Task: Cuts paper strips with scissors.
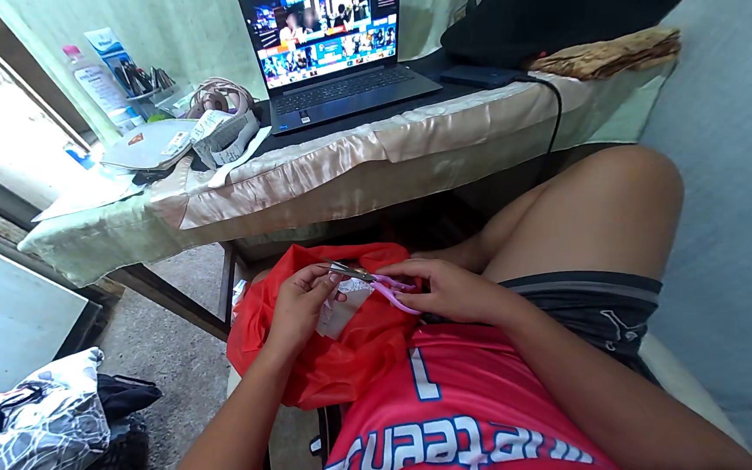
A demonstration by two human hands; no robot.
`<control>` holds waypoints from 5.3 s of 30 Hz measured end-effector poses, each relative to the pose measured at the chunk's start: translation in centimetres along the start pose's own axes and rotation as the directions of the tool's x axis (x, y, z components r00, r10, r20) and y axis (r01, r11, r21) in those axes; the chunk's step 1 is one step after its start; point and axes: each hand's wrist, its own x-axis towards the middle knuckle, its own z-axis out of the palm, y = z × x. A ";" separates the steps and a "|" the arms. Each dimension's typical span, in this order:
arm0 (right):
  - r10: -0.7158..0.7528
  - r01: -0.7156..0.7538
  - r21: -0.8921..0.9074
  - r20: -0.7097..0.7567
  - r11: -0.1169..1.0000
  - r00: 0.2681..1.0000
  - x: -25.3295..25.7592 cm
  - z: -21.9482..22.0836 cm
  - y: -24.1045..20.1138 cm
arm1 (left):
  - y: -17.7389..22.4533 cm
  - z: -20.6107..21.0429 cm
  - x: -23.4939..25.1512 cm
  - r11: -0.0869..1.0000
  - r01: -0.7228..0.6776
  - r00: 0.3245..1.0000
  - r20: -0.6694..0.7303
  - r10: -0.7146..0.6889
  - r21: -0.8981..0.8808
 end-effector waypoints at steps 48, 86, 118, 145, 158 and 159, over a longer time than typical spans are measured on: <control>0.025 -0.025 0.003 0.027 1.000 0.999 -0.2 -0.2 -0.3 | 0.1 0.3 -0.1 1.000 0.024 1.000 -0.008 -0.024 -0.006; 0.025 -0.026 0.085 0.022 0.996 0.999 -0.1 -0.4 -0.5 | 0.2 0.3 -0.1 1.000 0.008 1.000 -0.002 -0.008 -0.009; 0.003 -0.005 0.078 0.022 0.997 1.000 -0.1 -0.1 -0.1 | 0.4 0.5 -0.1 1.000 -0.013 0.999 -0.041 0.013 -0.009; 0.015 -0.022 0.125 0.060 0.992 0.998 -0.1 -0.4 -0.2 | 0.3 0.5 -0.1 1.000 -0.019 0.999 -0.044 0.018 -0.015; 0.003 -0.008 0.115 0.036 0.993 0.999 -0.1 -0.5 -0.2 | 0.3 0.5 -0.1 1.000 -0.027 0.999 -0.044 0.027 -0.008; 0.005 -0.009 0.114 0.037 0.993 0.999 -0.1 -0.4 -0.1 | 0.3 0.5 -0.1 0.999 -0.030 0.999 -0.044 0.030 -0.011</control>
